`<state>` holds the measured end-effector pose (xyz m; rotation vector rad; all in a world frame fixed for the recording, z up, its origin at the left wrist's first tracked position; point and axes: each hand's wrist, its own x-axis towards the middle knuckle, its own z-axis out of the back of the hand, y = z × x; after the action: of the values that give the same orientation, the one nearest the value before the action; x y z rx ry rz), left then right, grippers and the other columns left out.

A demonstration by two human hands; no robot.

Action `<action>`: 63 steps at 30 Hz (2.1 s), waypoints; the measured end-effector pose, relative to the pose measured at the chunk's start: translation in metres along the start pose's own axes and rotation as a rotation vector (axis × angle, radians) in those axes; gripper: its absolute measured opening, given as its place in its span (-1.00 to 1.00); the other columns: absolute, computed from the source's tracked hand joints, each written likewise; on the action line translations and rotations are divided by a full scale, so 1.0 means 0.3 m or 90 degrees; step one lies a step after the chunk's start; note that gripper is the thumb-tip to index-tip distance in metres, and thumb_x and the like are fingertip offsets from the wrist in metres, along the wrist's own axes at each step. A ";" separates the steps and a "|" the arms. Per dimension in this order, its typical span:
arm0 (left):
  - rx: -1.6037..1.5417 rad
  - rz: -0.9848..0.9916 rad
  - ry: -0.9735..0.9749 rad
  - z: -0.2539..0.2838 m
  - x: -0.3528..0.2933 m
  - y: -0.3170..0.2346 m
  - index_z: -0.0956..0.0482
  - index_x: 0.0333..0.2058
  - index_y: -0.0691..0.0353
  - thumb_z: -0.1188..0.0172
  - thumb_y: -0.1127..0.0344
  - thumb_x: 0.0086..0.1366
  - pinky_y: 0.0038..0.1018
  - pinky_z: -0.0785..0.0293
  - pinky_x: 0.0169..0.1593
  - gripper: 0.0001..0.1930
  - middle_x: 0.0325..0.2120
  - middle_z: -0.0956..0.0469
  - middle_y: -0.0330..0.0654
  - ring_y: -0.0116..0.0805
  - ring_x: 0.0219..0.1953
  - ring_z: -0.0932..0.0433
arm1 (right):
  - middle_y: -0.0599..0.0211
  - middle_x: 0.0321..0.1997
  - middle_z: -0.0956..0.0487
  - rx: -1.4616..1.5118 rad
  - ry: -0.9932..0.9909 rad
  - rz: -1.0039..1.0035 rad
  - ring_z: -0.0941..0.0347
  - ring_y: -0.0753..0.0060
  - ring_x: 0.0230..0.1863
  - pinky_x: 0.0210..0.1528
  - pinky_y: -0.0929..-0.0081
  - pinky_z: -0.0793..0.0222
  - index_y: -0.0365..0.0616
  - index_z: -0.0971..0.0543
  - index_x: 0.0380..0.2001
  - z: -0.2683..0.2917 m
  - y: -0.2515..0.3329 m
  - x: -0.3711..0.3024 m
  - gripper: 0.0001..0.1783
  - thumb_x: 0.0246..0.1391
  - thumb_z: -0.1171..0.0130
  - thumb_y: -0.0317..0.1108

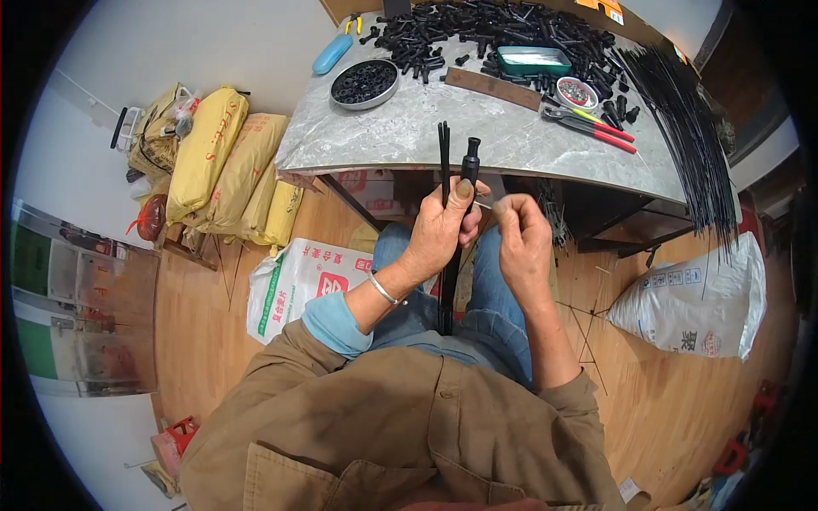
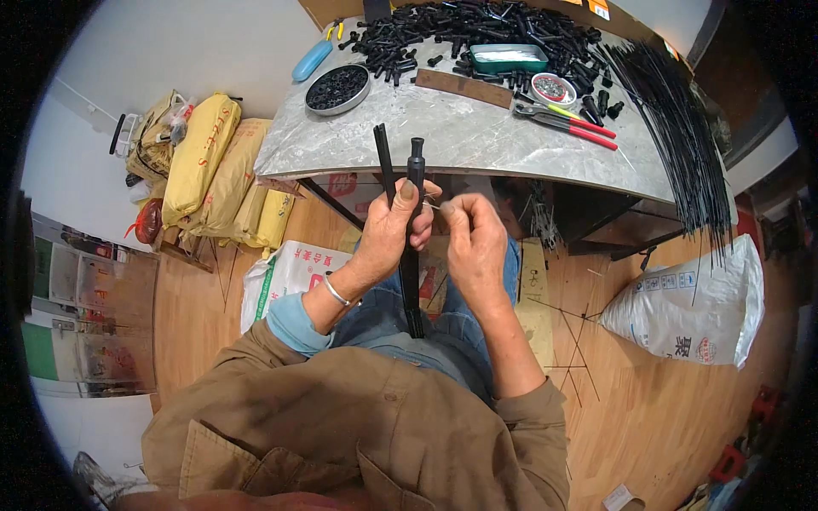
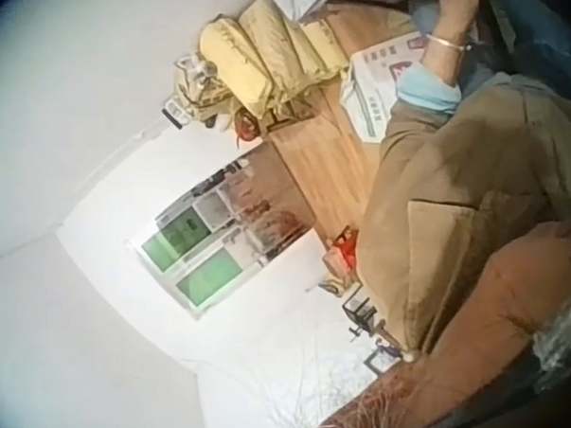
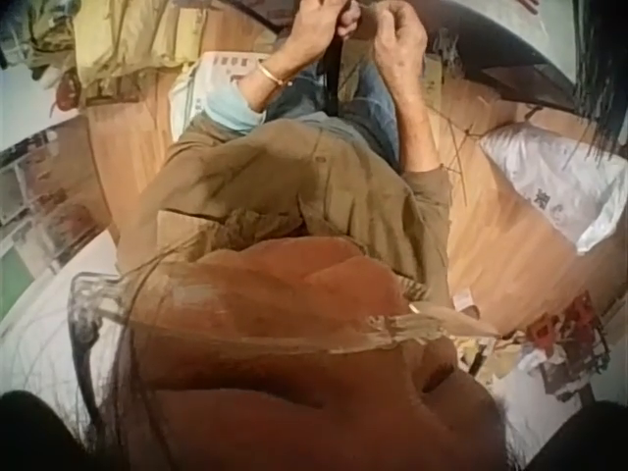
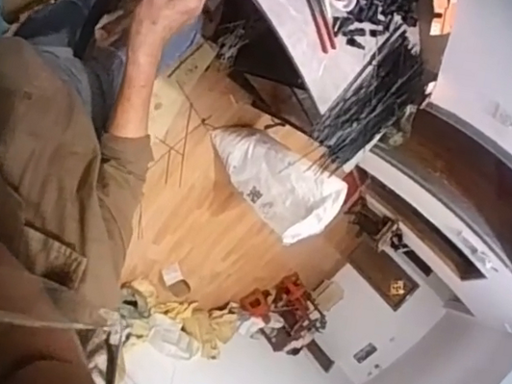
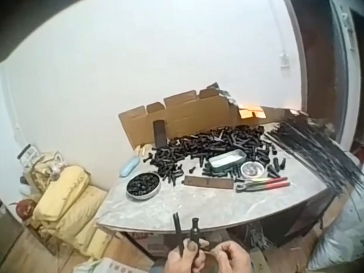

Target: Assembling bundles of black tubes into plastic holders and trimming them with pliers.

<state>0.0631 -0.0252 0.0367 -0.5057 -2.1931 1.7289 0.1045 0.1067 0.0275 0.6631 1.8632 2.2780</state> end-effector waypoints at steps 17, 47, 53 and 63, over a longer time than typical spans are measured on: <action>-0.056 -0.044 0.048 0.001 0.005 0.022 -0.33 -0.05 0.33 0.06 -0.12 0.38 -0.63 -0.23 -0.53 -0.46 -0.62 -0.24 -0.35 -0.59 -0.62 -0.25 | 0.27 -0.53 -0.51 -0.227 -0.212 0.159 -0.37 0.48 -0.50 -0.40 0.47 -0.31 -0.27 -0.52 -0.42 0.223 -0.151 0.284 -0.79 0.20 -0.08 -0.33; -0.081 0.002 -0.076 0.055 0.044 0.066 -0.35 -0.31 0.24 0.04 -0.21 0.33 -0.66 -0.07 -0.66 -0.48 -0.72 -0.15 -0.41 -0.66 -0.72 -0.12 | 0.32 -0.52 -0.42 -0.293 0.075 0.035 -0.37 0.42 -0.48 -0.40 0.49 -0.32 -0.18 -0.34 -0.37 0.353 -0.077 0.210 -0.82 0.15 -0.14 -0.40; -0.083 -0.023 -0.044 0.039 0.033 0.072 -0.36 -0.25 0.24 0.07 -0.21 0.34 -0.64 -0.08 -0.66 -0.48 -0.72 -0.14 -0.40 -0.64 -0.73 -0.14 | 0.16 -0.29 -0.43 -0.456 0.136 0.357 -0.38 0.10 -0.31 -0.29 0.34 -0.28 -0.15 -0.33 -0.37 0.258 -0.030 0.028 -0.53 -0.42 -0.29 -0.65; -0.086 -0.022 -0.049 0.031 0.026 0.051 -0.36 -0.22 0.21 0.05 -0.21 0.32 -0.65 -0.07 -0.65 -0.48 -0.72 -0.14 -0.41 -0.65 -0.72 -0.14 | 0.21 -0.27 -0.46 -0.599 0.134 0.416 -0.40 0.08 -0.25 -0.25 0.28 -0.28 -0.12 -0.37 -0.36 0.263 0.029 0.052 -0.56 -0.38 -0.32 -0.60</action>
<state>0.0534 -0.0264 0.0197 -0.4370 -2.3697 1.6164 0.1243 0.1816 0.0512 0.9401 0.4105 3.2743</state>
